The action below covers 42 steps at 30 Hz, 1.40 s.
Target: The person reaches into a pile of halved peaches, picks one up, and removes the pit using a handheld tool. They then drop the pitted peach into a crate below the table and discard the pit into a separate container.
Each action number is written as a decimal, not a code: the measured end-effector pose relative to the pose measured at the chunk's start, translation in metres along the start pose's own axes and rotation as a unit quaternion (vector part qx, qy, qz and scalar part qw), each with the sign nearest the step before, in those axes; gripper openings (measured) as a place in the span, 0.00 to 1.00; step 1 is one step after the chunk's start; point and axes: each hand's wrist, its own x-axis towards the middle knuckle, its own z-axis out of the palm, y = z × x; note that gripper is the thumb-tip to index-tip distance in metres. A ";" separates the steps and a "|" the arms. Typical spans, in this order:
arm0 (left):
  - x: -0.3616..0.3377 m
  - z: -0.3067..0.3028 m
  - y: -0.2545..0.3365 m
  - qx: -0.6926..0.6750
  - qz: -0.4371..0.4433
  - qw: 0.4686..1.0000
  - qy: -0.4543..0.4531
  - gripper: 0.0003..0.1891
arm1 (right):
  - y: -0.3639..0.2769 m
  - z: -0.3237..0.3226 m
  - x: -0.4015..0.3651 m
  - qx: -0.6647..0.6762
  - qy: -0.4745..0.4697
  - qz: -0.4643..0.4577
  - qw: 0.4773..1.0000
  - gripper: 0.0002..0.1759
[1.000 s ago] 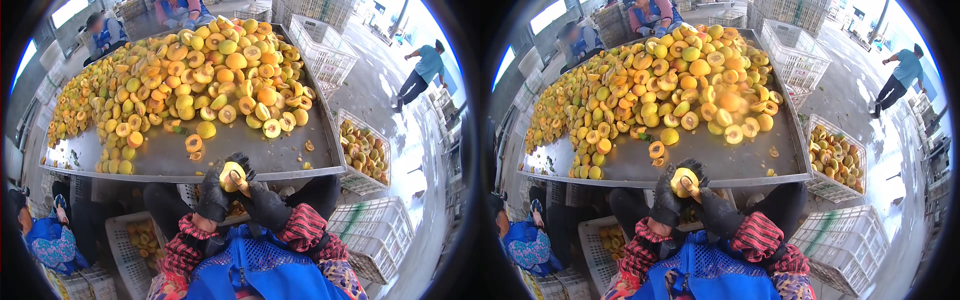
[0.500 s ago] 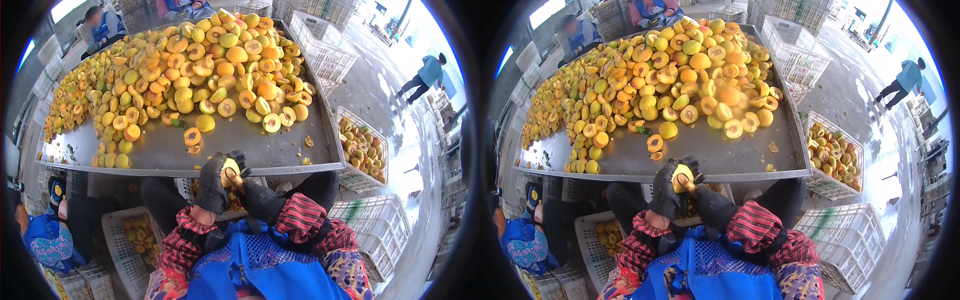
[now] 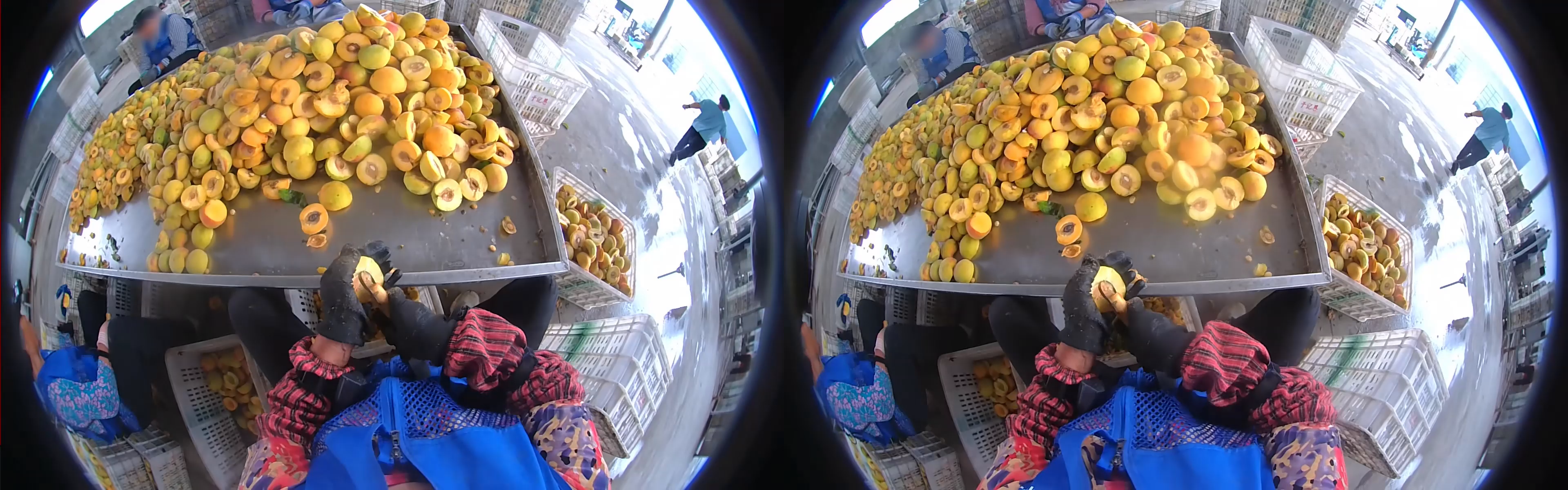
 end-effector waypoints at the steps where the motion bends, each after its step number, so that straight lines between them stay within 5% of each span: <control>1: -0.001 0.003 0.006 -0.030 -0.016 0.999 0.008 0.11 | 0.003 0.004 0.002 0.002 -0.011 0.022 1.000 0.42; 4: -0.009 0.012 0.029 0.089 0.013 0.995 -0.031 0.12 | 0.002 0.003 0.007 0.014 -0.057 0.080 0.995 0.44; 6: -0.011 0.002 0.038 0.309 0.093 0.940 -0.107 0.17 | -0.006 -0.006 0.007 0.021 -0.086 0.088 0.992 0.44; 12: -0.007 0.006 0.038 0.349 0.152 0.923 -0.058 0.09 | -0.001 0.005 0.004 -0.026 -0.029 0.031 0.999 0.43; 15: -0.012 0.016 0.061 0.449 0.254 0.853 -0.081 0.08 | 0.013 0.016 0.004 0.061 -0.034 0.047 0.996 0.25; 21: -0.009 0.012 0.065 0.460 0.270 0.837 -0.124 0.09 | -0.001 0.005 0.002 -0.037 0.015 0.017 0.999 0.16; 24: -0.008 0.010 0.061 0.408 0.223 0.876 -0.129 0.12 | -0.003 -0.003 0.004 0.089 -0.057 0.044 0.993 0.17; 26: -0.005 -0.003 0.032 0.206 0.089 0.970 -0.095 0.13 | -0.012 -0.009 0.005 0.177 -0.080 0.096 0.976 0.16; 28: -0.007 -0.006 0.031 0.193 0.062 0.977 -0.069 0.16 | -0.023 -0.015 0.005 0.269 -0.100 0.157 0.945 0.16; 30: -0.010 -0.007 0.040 0.373 0.148 0.914 -0.059 0.19 | -0.027 -0.019 0.006 0.358 -0.122 0.211 0.901 0.16; 33: -0.009 0.008 0.053 0.052 -0.031 0.995 -0.076 0.19 | -0.025 -0.018 0.007 0.424 -0.120 0.203 0.875 0.16; 36: -0.003 -0.005 0.054 0.278 0.071 0.943 -0.168 0.18 | -0.036 -0.031 0.007 0.365 -0.149 0.252 0.884 0.16; 39: -0.002 -0.020 0.042 0.410 0.237 0.869 -0.144 0.14 | -0.027 -0.026 0.007 0.281 -0.150 0.225 0.921 0.16; 42: -0.002 -0.022 0.035 0.349 0.176 0.913 -0.119 0.14 | -0.026 -0.026 0.004 0.396 -0.157 0.244 0.871 0.15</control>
